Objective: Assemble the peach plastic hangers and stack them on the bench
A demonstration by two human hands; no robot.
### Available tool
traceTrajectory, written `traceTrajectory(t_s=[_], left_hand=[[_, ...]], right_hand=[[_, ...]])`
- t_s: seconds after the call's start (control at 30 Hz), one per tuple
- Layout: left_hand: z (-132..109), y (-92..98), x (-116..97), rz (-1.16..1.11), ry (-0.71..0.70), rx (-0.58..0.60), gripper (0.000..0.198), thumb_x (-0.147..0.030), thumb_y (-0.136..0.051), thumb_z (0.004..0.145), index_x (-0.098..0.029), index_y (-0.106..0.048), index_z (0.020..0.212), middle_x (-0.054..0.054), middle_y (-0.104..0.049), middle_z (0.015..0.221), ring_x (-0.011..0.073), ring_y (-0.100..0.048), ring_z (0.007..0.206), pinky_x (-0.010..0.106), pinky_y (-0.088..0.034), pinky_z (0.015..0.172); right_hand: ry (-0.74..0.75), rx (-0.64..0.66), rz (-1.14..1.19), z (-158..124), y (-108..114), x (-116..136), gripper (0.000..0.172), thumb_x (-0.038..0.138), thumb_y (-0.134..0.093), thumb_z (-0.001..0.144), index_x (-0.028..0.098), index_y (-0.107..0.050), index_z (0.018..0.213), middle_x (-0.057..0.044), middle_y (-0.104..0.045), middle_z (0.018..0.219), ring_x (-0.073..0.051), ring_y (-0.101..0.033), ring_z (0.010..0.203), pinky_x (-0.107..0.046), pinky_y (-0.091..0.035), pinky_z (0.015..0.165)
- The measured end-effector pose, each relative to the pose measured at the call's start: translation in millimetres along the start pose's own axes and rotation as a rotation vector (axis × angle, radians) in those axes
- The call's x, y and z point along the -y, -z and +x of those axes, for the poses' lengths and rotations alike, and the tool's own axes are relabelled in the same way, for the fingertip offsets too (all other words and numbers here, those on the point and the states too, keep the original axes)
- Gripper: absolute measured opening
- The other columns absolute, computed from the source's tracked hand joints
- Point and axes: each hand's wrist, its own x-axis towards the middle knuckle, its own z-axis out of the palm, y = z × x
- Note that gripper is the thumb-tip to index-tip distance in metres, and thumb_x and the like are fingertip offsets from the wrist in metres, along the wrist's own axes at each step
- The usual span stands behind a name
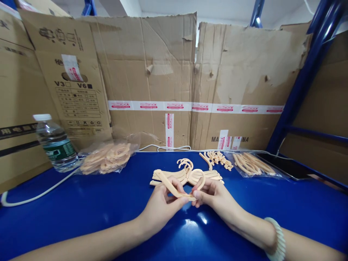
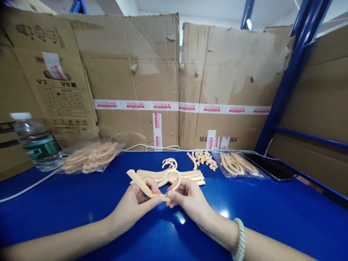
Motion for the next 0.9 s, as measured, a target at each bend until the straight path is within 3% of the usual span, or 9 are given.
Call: traceTrajectory(t_s=[0.1,0.2,0.3,0.43,0.6,0.67,0.73,0.83,0.9], left_hand=[[2.4,1.7,3.1,-0.039,0.026,-0.090,0.029,-0.022,-0.077,0.067,-0.018,-0.052,0.080,-0.001,-0.061,0.078,0.0198,-0.066,0.084,0.031,-0.053,0.078],[4.3,1.8,5.3,-0.047,0.051,-0.132,0.035,-0.022,-0.079,0.065,-0.018,-0.052,0.088,0.001,-0.063,0.086,0.0223,-0.066,0.093,0.033,-0.053,0.082],[4.2,0.6,6.8,-0.037,0.079,-0.080,0.040,-0.022,-0.077,0.068,-0.019,-0.049,0.098,0.002,-0.066,0.085,0.0213,-0.067,0.087,0.033,-0.053,0.076],[4.5,0.6,9.7,-0.064,0.104,0.045,0.041,-0.021,-0.076,0.070,-0.018,-0.047,0.100,0.003,-0.071,0.082,0.0191,-0.068,0.078,0.032,-0.054,0.073],[5.9,1.0,9.3,-0.106,0.121,0.012,0.042,-0.020,-0.080,0.066,-0.017,-0.050,0.095,0.002,-0.071,0.078,0.0165,-0.069,0.072,0.028,-0.053,0.071],[5.2,0.2,7.0,-0.124,0.126,-0.018,0.040,-0.020,-0.080,0.066,-0.017,-0.049,0.091,0.000,-0.069,0.075,0.0152,-0.068,0.070,0.027,-0.053,0.070],[4.3,-0.8,4.2,-0.128,0.131,-0.028,0.038,-0.019,-0.079,0.067,-0.018,-0.048,0.089,-0.002,-0.068,0.072,0.0135,-0.067,0.067,0.025,-0.053,0.068],[3.8,-2.4,0.5,-0.127,0.132,-0.032,0.038,-0.019,-0.078,0.066,-0.018,-0.047,0.088,-0.003,-0.067,0.070,0.0117,-0.065,0.063,0.024,-0.052,0.065],[4.3,-3.2,-1.3,-0.134,0.134,-0.035,0.038,-0.020,-0.078,0.066,-0.018,-0.048,0.088,-0.003,-0.065,0.070,0.0117,-0.064,0.062,0.024,-0.052,0.063]], right_hand=[[0.062,-0.026,-0.018,0.4,-2.1,1.9,0.035,0.042,-0.084,0.064,0.015,-0.063,0.065,-0.002,-0.067,0.071,-0.012,-0.062,0.064,-0.020,-0.051,0.054],[0.067,-0.041,-0.029,1.1,-2.8,1.2,0.034,0.041,-0.084,0.064,0.015,-0.063,0.065,0.001,-0.063,0.066,-0.008,-0.054,0.052,-0.018,-0.047,0.045],[-0.007,-0.001,0.019,0.5,-4.0,-0.7,0.036,0.042,-0.084,0.064,0.016,-0.062,0.072,0.005,-0.058,0.055,-0.007,-0.051,0.044,-0.019,-0.049,0.042],[-0.018,0.036,0.037,-1.1,-7.5,-1.3,0.040,0.040,-0.086,0.060,0.016,-0.058,0.076,0.004,-0.060,0.057,-0.009,-0.055,0.046,-0.022,-0.054,0.045],[0.112,0.004,-0.068,5.7,4.1,7.9,0.037,0.047,-0.075,0.075,0.020,-0.052,0.086,0.005,-0.058,0.061,-0.010,-0.056,0.046,-0.022,-0.050,0.042],[0.242,-0.047,-0.214,13.9,22.6,16.6,0.033,0.047,-0.068,0.082,0.022,-0.048,0.082,0.006,-0.055,0.061,-0.009,-0.051,0.043,-0.020,-0.044,0.039],[0.414,-0.114,-0.511,24.0,48.8,26.6,0.029,0.041,-0.067,0.084,0.021,-0.049,0.075,0.002,-0.057,0.069,-0.010,-0.052,0.050,-0.022,-0.045,0.046],[0.638,-0.049,-1.130,39.0,91.0,36.4,0.020,0.027,-0.053,0.093,0.020,-0.063,0.077,-0.006,-0.063,0.080,-0.020,-0.059,0.078,-0.034,-0.050,0.071],[0.663,0.005,-1.312,47.3,112.3,35.7,0.027,0.017,-0.045,0.093,0.021,-0.070,0.088,-0.009,-0.065,0.090,-0.024,-0.058,0.089,-0.038,-0.049,0.078]])
